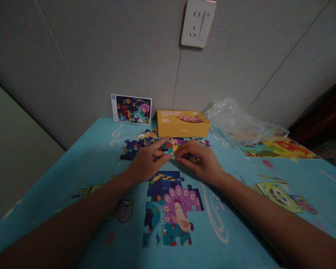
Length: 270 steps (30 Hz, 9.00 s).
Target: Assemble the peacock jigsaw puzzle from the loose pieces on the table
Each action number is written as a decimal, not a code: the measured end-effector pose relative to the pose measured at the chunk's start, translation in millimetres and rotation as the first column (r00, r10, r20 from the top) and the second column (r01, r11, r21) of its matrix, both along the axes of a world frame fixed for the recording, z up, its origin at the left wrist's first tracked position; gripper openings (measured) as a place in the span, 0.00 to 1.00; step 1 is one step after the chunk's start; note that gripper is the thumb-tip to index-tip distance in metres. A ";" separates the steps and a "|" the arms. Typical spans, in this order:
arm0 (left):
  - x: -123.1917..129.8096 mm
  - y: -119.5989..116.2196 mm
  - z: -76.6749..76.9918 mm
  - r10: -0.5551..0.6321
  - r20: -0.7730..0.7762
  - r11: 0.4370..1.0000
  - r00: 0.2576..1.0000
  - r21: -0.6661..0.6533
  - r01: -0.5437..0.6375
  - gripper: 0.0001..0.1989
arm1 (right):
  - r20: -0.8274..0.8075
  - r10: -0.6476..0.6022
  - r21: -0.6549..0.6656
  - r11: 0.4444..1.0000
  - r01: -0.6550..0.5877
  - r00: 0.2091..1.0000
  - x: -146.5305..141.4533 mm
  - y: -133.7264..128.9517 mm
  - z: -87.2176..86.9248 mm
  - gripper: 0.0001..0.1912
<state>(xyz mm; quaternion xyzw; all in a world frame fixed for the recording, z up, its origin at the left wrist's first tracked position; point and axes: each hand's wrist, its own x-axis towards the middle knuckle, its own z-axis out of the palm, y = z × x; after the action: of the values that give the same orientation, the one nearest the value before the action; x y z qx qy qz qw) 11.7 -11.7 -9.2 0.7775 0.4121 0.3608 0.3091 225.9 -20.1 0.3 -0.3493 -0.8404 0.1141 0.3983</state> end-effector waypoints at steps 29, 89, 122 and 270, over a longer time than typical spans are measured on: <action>-4.4 6.4 10.0 0.494 0.006 0.847 0.869 -0.230 -0.480 0.19 | 0.374 -0.605 0.034 0.767 0.641 0.703 18.8 17.1 -19.3 0.16; -9.0 10.9 3.0 0.501 -0.095 0.856 0.861 0.202 -0.476 0.08 | 0.488 -0.335 -0.055 0.910 0.412 0.806 12.6 20.1 -21.7 0.22; -1.4 1.7 -1.7 0.075 -0.258 0.977 0.963 0.214 -0.019 0.10 | 0.475 -0.335 -0.075 0.906 0.416 0.814 6.8 18.5 -13.8 0.23; 5.2 -26.0 6.6 -0.519 -0.315 0.819 0.795 0.086 0.568 0.01 | 0.285 0.472 -0.854 0.521 -0.003 0.834 2.7 -25.6 20.4 0.14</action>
<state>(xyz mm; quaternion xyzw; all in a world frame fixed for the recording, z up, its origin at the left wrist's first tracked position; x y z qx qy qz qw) 16.9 -37.7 -2.6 0.9298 0.1763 0.1788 0.2693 228.7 -45.8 20.6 -0.3874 -0.7980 0.4580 -0.0576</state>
